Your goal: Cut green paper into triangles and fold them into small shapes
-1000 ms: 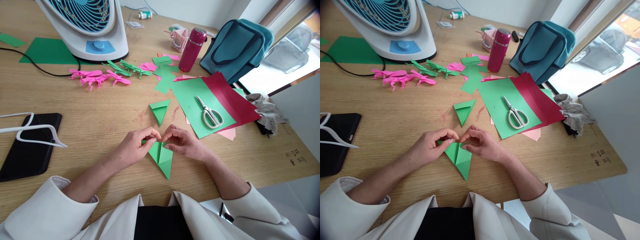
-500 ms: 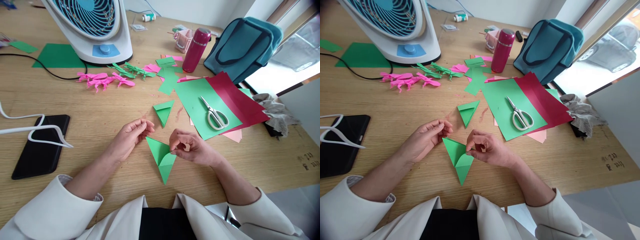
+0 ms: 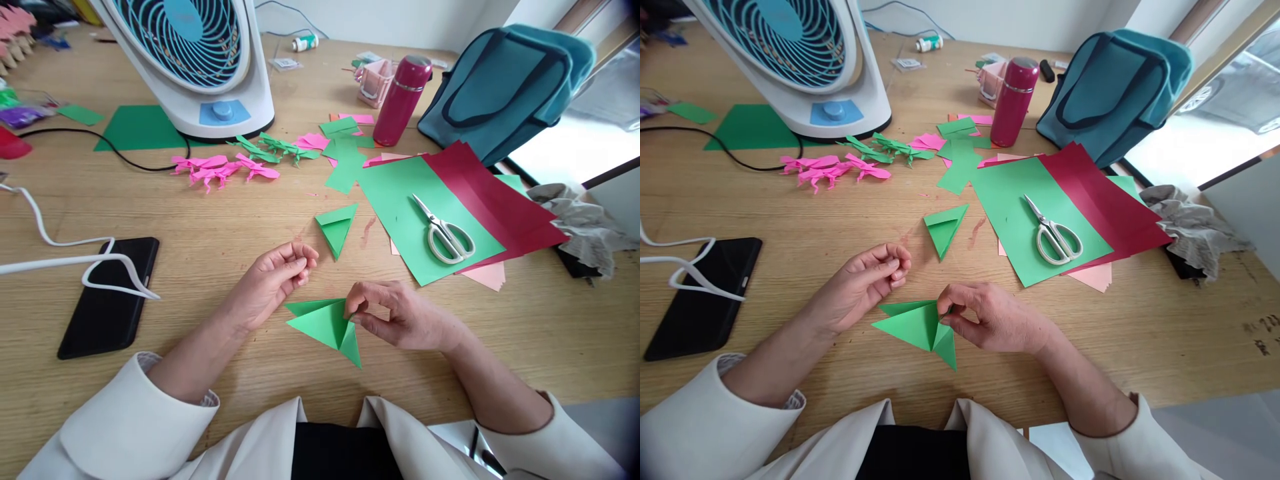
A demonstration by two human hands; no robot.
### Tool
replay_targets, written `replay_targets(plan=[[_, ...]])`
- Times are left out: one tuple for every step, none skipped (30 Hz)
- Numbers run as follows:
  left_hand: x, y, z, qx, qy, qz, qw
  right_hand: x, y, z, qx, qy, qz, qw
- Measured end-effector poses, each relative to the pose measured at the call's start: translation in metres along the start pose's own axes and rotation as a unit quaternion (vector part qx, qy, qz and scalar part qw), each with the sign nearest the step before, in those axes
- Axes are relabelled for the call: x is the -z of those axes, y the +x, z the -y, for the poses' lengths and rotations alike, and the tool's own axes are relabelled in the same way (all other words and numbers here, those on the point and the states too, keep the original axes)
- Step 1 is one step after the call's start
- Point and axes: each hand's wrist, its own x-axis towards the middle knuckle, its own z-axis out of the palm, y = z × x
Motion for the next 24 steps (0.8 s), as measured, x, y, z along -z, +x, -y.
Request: replay_targets(plan=[[0.000,-0.001,-0.001,0.000,0.003,0.005,1.000,0.000,0.000,0.000,0.001,-0.003,0.002,1.000],[0.000,-0.002,-0.001,0.002,0.006,0.008,1.000,0.000,0.000,0.000,0.002,-0.006,0.003,1.000],[0.000,-0.003,-0.002,0.006,0.012,0.010,1.000,0.000,0.001,0.000,0.005,-0.008,0.004,1.000],[0.000,-0.003,-0.002,0.011,0.018,0.012,1.000,0.000,0.001,-0.001,0.008,-0.012,0.005,1.000],[0.000,-0.004,-0.002,0.016,0.026,0.012,0.999,0.000,0.002,-0.002,0.012,-0.016,0.006,1.000],[0.001,-0.004,-0.002,0.018,0.037,0.012,0.999,-0.001,0.003,-0.002,0.016,-0.022,0.007,1.000],[0.001,-0.005,-0.002,0.016,0.050,0.012,0.999,-0.001,0.003,-0.003,0.021,-0.029,0.006,0.999],[0.001,-0.005,-0.002,0.008,0.068,0.012,0.998,-0.001,0.004,-0.003,0.027,-0.036,0.004,0.999],[0.000,-0.005,-0.002,-0.007,0.094,0.012,0.995,-0.001,0.005,-0.004,0.031,-0.042,0.002,0.999],[0.000,-0.005,-0.003,-0.028,0.127,0.012,0.991,-0.002,0.005,-0.004,0.034,-0.046,-0.001,0.998],[-0.002,-0.006,-0.003,-0.052,0.166,0.010,0.985,-0.002,0.005,-0.004,0.035,-0.049,-0.002,0.998],[-0.003,-0.007,-0.004,-0.079,0.211,0.003,0.974,-0.002,0.006,-0.004,0.033,-0.050,-0.003,0.998],[-0.006,-0.009,-0.005,-0.109,0.261,-0.009,0.959,-0.002,0.006,-0.005,0.029,-0.050,-0.003,0.998],[-0.008,-0.011,-0.007,-0.142,0.315,-0.022,0.938,-0.003,0.006,-0.005,0.025,-0.049,-0.003,0.998],[-0.011,-0.014,-0.009,-0.178,0.371,-0.033,0.911,-0.003,0.006,-0.006,0.022,-0.049,-0.003,0.999],[-0.014,-0.017,-0.010,-0.219,0.429,-0.034,0.876,-0.003,0.006,-0.006,0.022,-0.049,-0.004,0.999],[-0.016,-0.019,-0.011,-0.260,0.482,-0.019,0.836,-0.003,0.006,-0.007,0.023,-0.048,-0.006,0.999],[-0.018,-0.021,-0.012,-0.298,0.528,0.006,0.796,-0.003,0.007,-0.008,0.026,-0.047,-0.009,0.999],[-0.019,-0.022,-0.012,-0.324,0.565,0.036,0.758,-0.003,0.007,-0.009,0.029,-0.044,-0.013,0.999],[-0.019,-0.022,-0.010,-0.339,0.593,0.064,0.727,-0.003,0.007,-0.010,0.033,-0.039,-0.017,0.999],[-0.019,-0.022,-0.008,-0.341,0.617,0.084,0.704,-0.003,0.007,-0.010,0.035,-0.033,-0.020,0.999],[-0.018,-0.020,-0.005,-0.333,0.638,0.096,0.688,-0.003,0.007,-0.011,0.035,-0.025,-0.022,0.999],[-0.016,-0.019,-0.002,-0.317,0.656,0.102,0.677,-0.003,0.008,-0.011,0.034,-0.017,-0.023,0.999],[-0.014,-0.017,0.001,-0.298,0.669,0.106,0.673,-0.002,0.008,-0.012,0.032,-0.008,-0.024,0.999]])
